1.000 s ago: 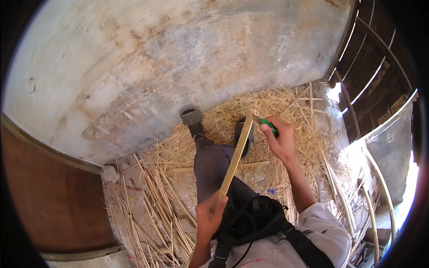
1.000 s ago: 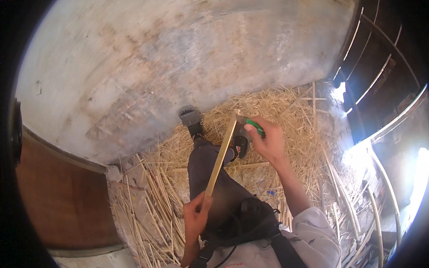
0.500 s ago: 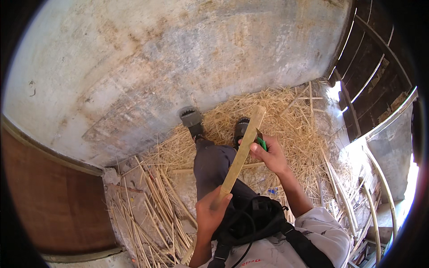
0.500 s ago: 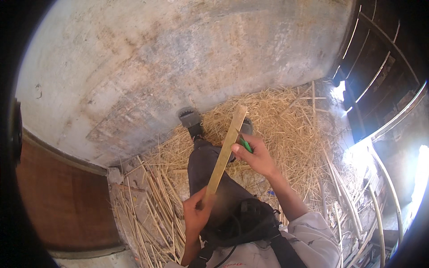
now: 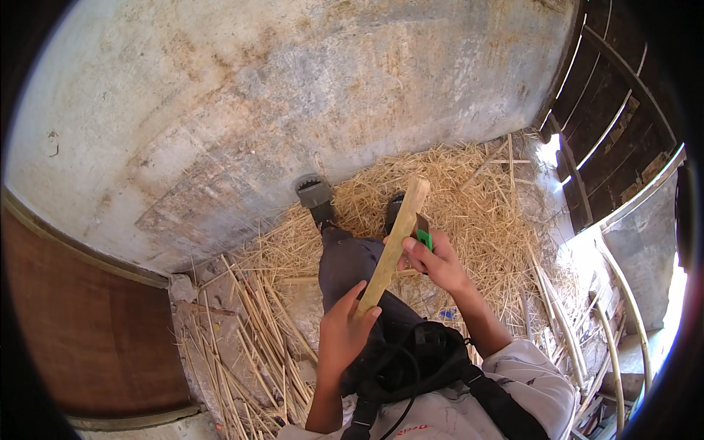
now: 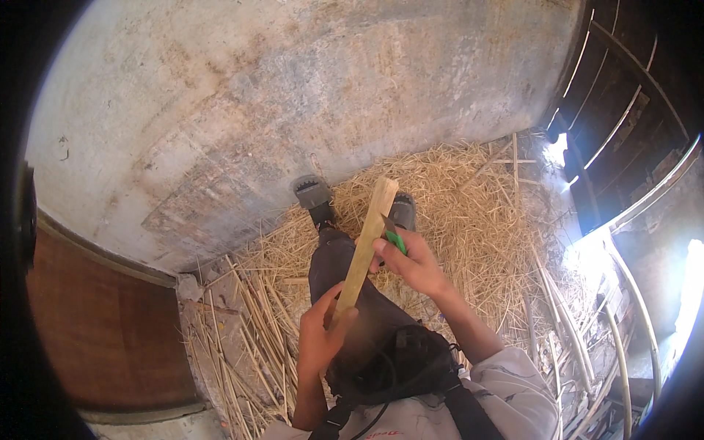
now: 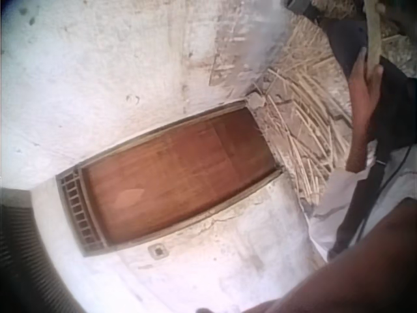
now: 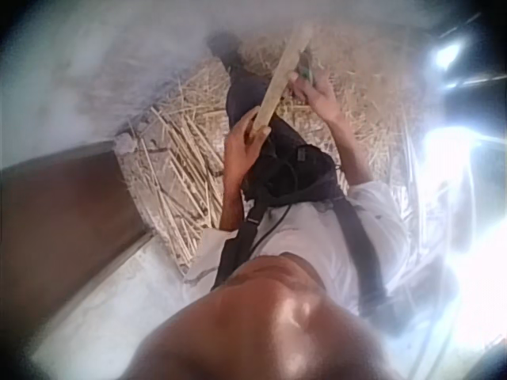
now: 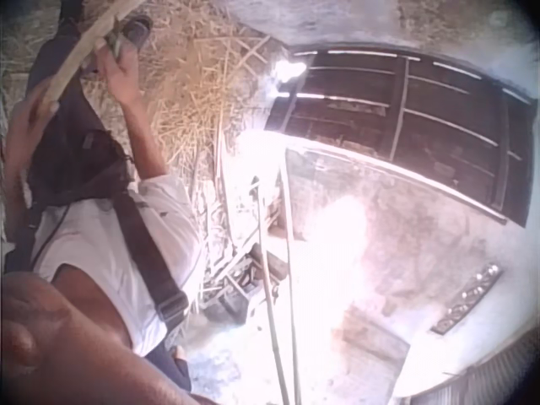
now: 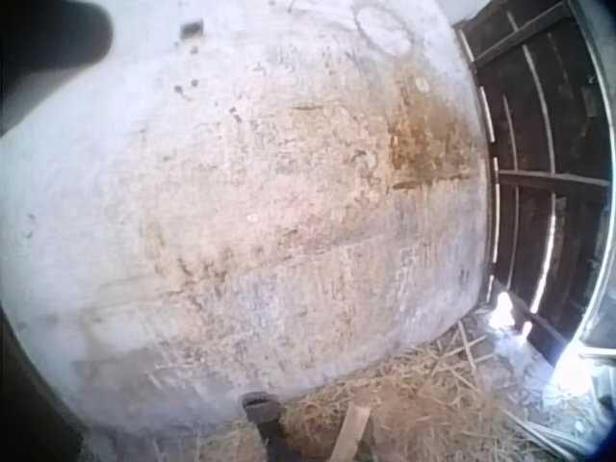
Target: The person shaves a thin wooden stick using a utility knife while sitting on a floor covered in wood shavings.
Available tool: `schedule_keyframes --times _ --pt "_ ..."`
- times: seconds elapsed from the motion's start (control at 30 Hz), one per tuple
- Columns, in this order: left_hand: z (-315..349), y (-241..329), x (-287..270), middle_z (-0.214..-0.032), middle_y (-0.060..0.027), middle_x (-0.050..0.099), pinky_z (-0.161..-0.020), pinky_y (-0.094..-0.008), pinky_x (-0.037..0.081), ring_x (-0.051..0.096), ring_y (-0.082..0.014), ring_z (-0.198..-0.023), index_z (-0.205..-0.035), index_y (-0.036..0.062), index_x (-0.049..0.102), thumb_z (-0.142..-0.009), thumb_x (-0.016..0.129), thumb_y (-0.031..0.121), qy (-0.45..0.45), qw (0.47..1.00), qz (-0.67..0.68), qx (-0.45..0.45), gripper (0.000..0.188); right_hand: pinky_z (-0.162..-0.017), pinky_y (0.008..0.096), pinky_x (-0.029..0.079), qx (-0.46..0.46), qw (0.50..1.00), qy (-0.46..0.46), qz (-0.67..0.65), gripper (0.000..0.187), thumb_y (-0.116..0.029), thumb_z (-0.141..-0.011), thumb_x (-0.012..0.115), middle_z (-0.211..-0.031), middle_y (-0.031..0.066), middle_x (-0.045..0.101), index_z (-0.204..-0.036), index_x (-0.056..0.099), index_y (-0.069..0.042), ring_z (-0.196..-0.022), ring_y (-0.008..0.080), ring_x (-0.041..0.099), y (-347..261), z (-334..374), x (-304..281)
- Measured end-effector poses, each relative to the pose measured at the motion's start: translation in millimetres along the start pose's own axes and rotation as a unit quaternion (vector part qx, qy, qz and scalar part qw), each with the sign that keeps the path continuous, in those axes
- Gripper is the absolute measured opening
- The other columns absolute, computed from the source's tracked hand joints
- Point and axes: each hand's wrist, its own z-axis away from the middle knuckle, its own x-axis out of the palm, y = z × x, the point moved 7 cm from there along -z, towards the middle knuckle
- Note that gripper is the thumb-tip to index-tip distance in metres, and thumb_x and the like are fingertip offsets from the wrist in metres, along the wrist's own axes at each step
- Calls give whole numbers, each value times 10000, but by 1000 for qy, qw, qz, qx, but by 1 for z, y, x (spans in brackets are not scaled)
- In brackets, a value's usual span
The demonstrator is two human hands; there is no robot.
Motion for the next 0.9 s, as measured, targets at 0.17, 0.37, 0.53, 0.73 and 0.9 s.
schedule_keyframes --times 0.17,0.37,0.53,0.73,0.9 --pt "-16 13 8 -916 -156 731 -767 -330 539 703 -230 -813 -1401 30 638 -1017 720 173 -61 996 56 -20 418 -679 265 476 20 999 27 26 340 -231 -1119 536 -718 -32 519 -1276 682 32 -640 54 482 -6 1 6" --pt "-17 6 13 -936 -218 724 -766 -353 550 727 -305 -805 -1389 11 629 -1045 681 203 -56 997 55 14 397 -658 260 435 -42 999 25 20 412 -374 -1129 516 -1001 28 691 -1327 624 -28 -743 73 537 -17 8 -2" --pt "-20 21 7 -778 -22 605 -605 -264 425 526 -61 -686 -1366 -18 648 -1033 671 118 8 995 81 49 360 -700 315 502 -91 988 22 123 370 -378 -1103 584 -977 70 698 -1255 637 -45 -767 160 648 -18 14 -1" --pt "-19 28 0 -763 22 585 -573 -250 376 485 -30 -675 -1415 -9 637 -1039 663 113 35 994 91 51 396 -657 393 554 -162 922 -21 351 255 -253 -960 798 -880 117 725 -1116 697 -78 -738 327 731 -28 19 16" --pt "-19 39 -4 -743 48 558 -555 -238 323 445 -7 -652 -1432 0 634 -1043 653 101 33 993 101 52 403 -640 404 546 -223 903 -24 367 301 -318 -912 834 -861 89 731 -1049 729 -72 -721 316 719 -33 21 22"
